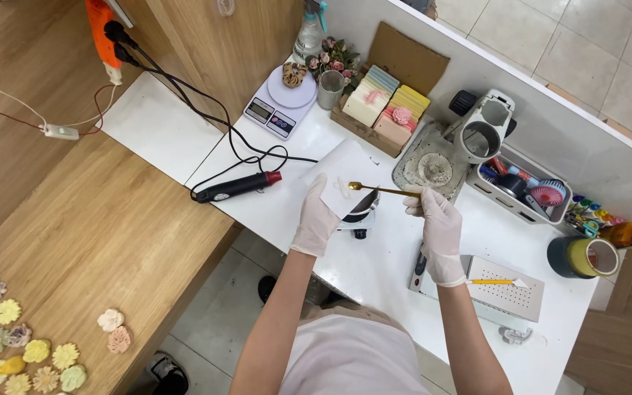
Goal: The recorder extracts wax designs from a melting pot and smooths them between paper/sheets, then uses a heat gun to finish decorative wax pieces.
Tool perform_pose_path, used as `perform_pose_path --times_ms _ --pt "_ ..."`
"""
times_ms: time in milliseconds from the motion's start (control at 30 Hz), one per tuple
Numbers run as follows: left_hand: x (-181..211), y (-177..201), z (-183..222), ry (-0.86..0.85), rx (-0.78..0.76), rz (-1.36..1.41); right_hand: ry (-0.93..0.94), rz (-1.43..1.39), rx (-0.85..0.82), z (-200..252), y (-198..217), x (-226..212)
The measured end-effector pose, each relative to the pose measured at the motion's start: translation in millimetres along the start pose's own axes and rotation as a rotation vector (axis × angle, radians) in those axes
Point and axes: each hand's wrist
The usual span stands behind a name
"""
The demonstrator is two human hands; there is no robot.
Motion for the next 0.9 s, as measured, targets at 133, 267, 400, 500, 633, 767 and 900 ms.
perform_pose_path --times_ms 133,267,400,500,633,767,900 --pt "6 8 7 0.006 0.071 0.012 0.154 0.151 -0.052 26 -19 -46" --pt "19 16 14 -0.03 0.12 0.006 0.305 0.225 -0.061 23 -20 -53" --pt "41 24 36 -0.234 0.253 -0.075 0.129 0.101 0.03 -11 9 -8" --pt "53 39 53 -0.315 0.282 -0.065 -0.062 0.084 0.016 -28 17 52" --pt "51 38 78 -0.344 0.286 -0.093 -0.202 0.073 -0.053 -39 17 119" --pt "37 38 99 -0.371 0.289 -0.07 -0.286 0.047 -0.149 -45 10 140" --pt "23 -17 131 -0.299 0.297 -0.156 -0.243 0.275 -0.237 -36 7 115"
Point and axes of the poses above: each hand's wrist, its own z-axis away from the middle knuckle, its own y-axis out of the back of the hand, x = y × z
